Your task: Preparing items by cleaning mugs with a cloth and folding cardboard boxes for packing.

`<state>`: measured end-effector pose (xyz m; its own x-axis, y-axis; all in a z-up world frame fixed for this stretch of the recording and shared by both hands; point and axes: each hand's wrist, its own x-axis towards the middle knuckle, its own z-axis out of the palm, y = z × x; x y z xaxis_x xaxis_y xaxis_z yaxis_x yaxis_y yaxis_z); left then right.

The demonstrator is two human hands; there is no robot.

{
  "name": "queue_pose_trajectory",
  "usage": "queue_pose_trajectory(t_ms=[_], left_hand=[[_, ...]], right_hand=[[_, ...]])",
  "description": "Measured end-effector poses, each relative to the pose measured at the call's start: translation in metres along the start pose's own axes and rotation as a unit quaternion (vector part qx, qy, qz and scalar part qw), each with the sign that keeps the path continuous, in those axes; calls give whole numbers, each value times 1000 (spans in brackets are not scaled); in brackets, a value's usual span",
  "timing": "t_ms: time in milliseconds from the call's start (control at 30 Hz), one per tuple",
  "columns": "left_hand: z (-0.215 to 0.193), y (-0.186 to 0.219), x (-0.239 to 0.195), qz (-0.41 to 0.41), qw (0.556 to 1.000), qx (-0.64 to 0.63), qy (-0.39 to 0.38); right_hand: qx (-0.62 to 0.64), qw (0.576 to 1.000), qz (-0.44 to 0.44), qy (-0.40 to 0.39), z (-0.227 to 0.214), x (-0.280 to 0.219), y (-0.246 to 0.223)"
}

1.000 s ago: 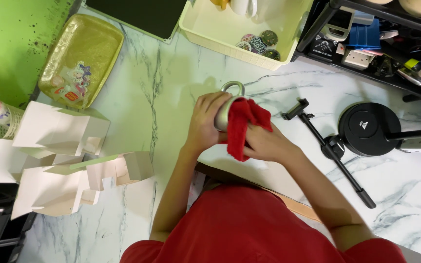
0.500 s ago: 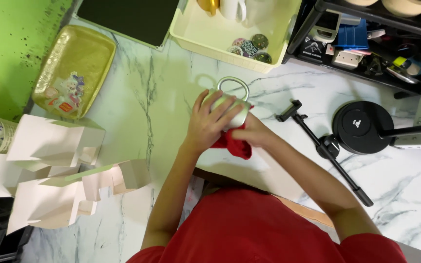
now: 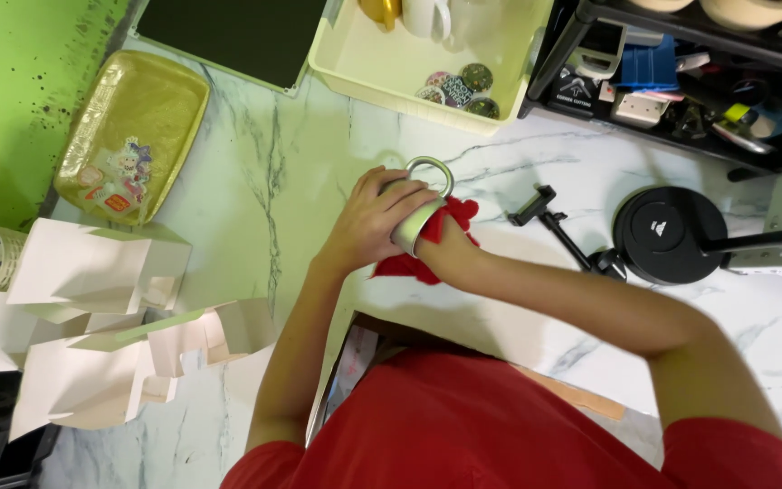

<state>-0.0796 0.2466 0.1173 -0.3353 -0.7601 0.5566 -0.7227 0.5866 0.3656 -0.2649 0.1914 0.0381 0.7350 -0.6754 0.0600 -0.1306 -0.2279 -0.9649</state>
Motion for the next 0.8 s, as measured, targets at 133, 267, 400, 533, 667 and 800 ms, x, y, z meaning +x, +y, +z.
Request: queue_pose_trajectory(t_ms=[133,267,400,533,667,800], left_hand=[[6,-6,-7,-62,997,-40,5],[19,-9,-25,-117,990,22,80],[32,-18,-37,-132,979,114,106],[40,-32,-41,-139,970,155,129],[53,-59,-43,-155,952,195,178],[51,-80,-33,-261,928,95,250]], right_hand=[[67,991,112,20,-10,37,39],[-388,861,-32,-327,-16,66,7],[-156,932,-30,-327,-14,77,3],[83,956,24,-279,-3,85,40],[175,965,110,-158,11,98,32],[-162,984,-63,-27,18,116,24]])
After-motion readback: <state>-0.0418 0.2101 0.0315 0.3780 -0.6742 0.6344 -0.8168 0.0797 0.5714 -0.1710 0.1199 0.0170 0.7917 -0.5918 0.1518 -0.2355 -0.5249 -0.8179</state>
